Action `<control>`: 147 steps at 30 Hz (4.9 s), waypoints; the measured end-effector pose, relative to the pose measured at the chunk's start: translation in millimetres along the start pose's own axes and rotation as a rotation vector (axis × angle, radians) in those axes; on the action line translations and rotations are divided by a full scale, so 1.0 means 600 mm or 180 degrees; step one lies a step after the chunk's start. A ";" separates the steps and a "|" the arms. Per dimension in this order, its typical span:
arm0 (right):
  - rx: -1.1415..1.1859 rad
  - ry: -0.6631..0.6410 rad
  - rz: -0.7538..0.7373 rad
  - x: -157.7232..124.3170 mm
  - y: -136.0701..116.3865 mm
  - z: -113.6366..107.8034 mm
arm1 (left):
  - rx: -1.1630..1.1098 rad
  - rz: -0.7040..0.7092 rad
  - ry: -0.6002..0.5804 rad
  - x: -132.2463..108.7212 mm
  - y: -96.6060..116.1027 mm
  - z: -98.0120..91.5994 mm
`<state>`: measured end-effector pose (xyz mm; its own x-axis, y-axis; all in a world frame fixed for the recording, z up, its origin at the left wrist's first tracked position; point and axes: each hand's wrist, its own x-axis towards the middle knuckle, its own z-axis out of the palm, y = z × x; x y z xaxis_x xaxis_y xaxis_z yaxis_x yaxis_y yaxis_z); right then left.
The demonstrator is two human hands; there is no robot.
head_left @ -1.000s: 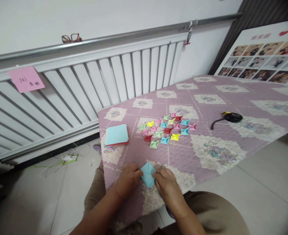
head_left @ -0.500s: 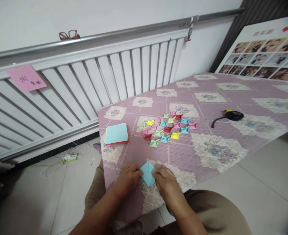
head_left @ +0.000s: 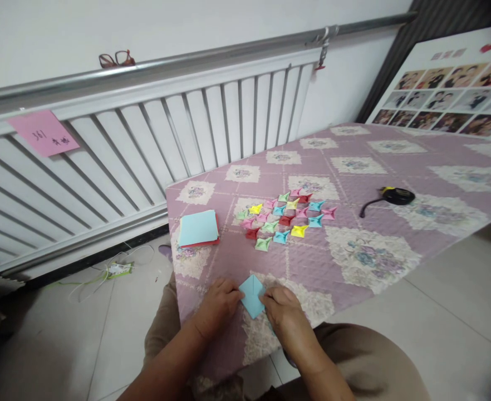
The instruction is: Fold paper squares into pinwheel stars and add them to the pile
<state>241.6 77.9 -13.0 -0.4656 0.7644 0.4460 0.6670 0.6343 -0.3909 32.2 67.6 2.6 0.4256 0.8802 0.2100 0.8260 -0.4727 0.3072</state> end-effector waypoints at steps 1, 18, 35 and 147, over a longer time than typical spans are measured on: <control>-0.0011 -0.0004 0.0003 -0.001 0.001 0.001 | 0.0000 0.0010 0.0028 0.000 0.000 0.001; -0.0060 0.0089 0.0016 -0.002 -0.005 -0.006 | 0.0751 0.0277 -0.0151 -0.003 0.016 -0.008; -0.0099 0.0140 0.0011 -0.001 -0.005 -0.006 | 0.1205 0.0487 -0.0677 0.003 0.030 -0.034; -0.0642 -0.1071 0.0675 -0.050 -0.055 -0.013 | 0.0325 0.0106 -0.1362 -0.053 0.040 -0.030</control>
<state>237.6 33.1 -7.3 -0.4473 0.8914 0.0730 0.8528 0.4497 -0.2657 31.8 27.2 19.9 0.5496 0.8131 -0.1919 0.8324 -0.5133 0.2088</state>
